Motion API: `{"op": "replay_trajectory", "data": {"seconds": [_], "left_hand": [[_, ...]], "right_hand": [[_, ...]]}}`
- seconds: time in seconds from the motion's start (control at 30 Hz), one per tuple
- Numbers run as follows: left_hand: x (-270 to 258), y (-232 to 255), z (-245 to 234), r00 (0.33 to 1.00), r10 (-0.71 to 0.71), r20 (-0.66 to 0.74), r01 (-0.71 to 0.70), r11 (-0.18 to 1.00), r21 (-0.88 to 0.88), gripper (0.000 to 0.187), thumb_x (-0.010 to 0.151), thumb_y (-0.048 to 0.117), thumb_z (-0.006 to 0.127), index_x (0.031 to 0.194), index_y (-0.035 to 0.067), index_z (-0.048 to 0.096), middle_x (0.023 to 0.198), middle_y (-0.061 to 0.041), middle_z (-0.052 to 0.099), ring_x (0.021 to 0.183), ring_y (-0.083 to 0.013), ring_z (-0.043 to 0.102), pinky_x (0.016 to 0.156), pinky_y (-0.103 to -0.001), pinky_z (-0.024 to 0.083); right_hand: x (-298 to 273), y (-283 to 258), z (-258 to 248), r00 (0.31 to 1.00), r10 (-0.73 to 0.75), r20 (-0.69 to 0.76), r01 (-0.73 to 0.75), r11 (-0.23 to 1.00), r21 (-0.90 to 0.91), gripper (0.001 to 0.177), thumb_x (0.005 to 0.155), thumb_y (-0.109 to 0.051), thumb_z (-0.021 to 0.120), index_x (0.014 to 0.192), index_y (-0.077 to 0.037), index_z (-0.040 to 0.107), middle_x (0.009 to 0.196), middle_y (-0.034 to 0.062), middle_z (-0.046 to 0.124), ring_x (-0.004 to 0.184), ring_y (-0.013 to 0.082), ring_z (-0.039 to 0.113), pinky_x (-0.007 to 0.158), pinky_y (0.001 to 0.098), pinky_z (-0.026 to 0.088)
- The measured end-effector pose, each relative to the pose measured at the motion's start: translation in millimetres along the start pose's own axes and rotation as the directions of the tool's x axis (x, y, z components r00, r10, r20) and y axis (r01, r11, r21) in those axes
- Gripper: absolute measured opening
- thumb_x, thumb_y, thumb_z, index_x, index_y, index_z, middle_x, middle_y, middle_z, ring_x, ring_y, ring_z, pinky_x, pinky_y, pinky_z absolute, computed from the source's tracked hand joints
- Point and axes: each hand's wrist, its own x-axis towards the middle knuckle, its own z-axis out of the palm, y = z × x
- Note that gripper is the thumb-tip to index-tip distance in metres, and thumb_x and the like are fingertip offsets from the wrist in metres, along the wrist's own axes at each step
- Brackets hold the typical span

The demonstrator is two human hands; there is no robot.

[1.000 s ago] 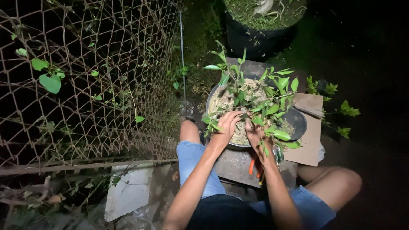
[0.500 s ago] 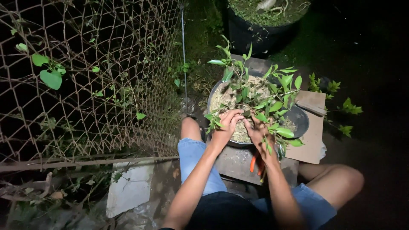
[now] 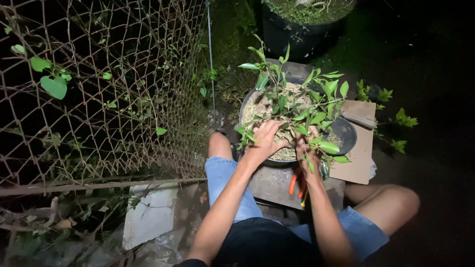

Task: The person is carefully arranging the branches of a bonsai tree and smoothing the substrate in the pot by hand.

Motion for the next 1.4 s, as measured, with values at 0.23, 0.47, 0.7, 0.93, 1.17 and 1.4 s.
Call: {"op": "replay_trajectory", "data": {"seconds": [0.23, 0.47, 0.7, 0.93, 1.17, 1.4], "left_hand": [[1, -3, 5, 0.986, -0.097, 0.132, 0.093, 0.995, 0.037, 0.055, 0.087, 0.031, 0.079, 0.137, 0.016, 0.058, 0.128, -0.003, 0.064, 0.122, -0.0292, 0.062, 0.093, -0.044, 0.049], [3, 3, -3, 0.996, -0.09, 0.015, 0.09, 0.993, -0.071, 0.027, 0.099, 0.023, 0.07, 0.125, 0.017, 0.066, 0.109, -0.004, 0.071, 0.107, -0.0281, 0.07, 0.09, -0.04, 0.056], [3, 5, -7, 0.995, -0.097, 0.003, 0.097, 0.994, -0.05, 0.017, 0.103, 0.024, 0.064, 0.119, 0.02, 0.069, 0.107, -0.001, 0.073, 0.104, -0.0261, 0.072, 0.091, -0.04, 0.055], [1, 4, -7, 0.993, -0.114, 0.012, 0.115, 0.992, -0.049, 0.02, 0.103, 0.027, 0.062, 0.121, 0.022, 0.068, 0.11, 0.0, 0.073, 0.105, -0.0254, 0.072, 0.091, -0.041, 0.055], [4, 22, -25, 0.995, -0.105, 0.0, 0.104, 0.989, -0.106, 0.02, 0.102, 0.028, 0.064, 0.119, 0.017, 0.069, 0.11, -0.004, 0.073, 0.104, -0.0299, 0.072, 0.089, -0.042, 0.056], [8, 25, -30, 0.995, -0.099, -0.021, 0.096, 0.989, -0.113, 0.023, 0.101, 0.032, 0.066, 0.118, 0.017, 0.07, 0.11, -0.002, 0.073, 0.103, -0.0268, 0.073, 0.089, -0.039, 0.056]], "right_hand": [[-22, -31, 70, 0.921, -0.201, -0.335, -0.007, 0.849, -0.529, 0.058, 0.102, -0.046, 0.058, 0.15, -0.015, 0.052, 0.144, 0.0028, 0.058, 0.113, 0.0149, 0.053, 0.083, 0.0236, 0.051], [-81, -75, 102, 0.947, -0.2, -0.253, -0.033, 0.72, -0.693, 0.081, 0.098, -0.058, 0.055, 0.165, -0.035, 0.017, 0.17, 0.0042, 0.028, 0.15, 0.0348, 0.035, 0.105, 0.0375, 0.051], [-86, -64, 97, 0.947, -0.12, -0.298, 0.05, 0.971, -0.234, 0.057, 0.101, -0.039, 0.052, 0.154, -0.026, 0.037, 0.161, 0.0001, 0.034, 0.142, 0.0295, 0.037, 0.105, 0.0365, 0.047], [-127, -71, 109, 0.88, 0.261, -0.396, -0.022, 0.856, 0.516, 0.031, 0.087, -0.024, 0.076, 0.116, -0.018, 0.067, 0.124, -0.0043, 0.055, 0.103, 0.0233, 0.058, 0.084, 0.0372, 0.056], [-34, 48, 27, 0.89, 0.311, 0.334, -0.159, -0.475, 0.866, 0.049, 0.091, -0.049, 0.064, 0.103, -0.003, 0.074, 0.094, 0.0067, 0.065, 0.078, 0.0256, 0.062, 0.08, 0.0393, 0.054], [45, 138, -28, 0.733, 0.428, 0.528, -0.401, -0.355, 0.844, 0.018, 0.111, -0.018, 0.067, 0.097, -0.008, 0.071, 0.089, 0.0071, 0.072, 0.082, 0.0295, 0.069, 0.084, 0.0363, 0.053]]}}
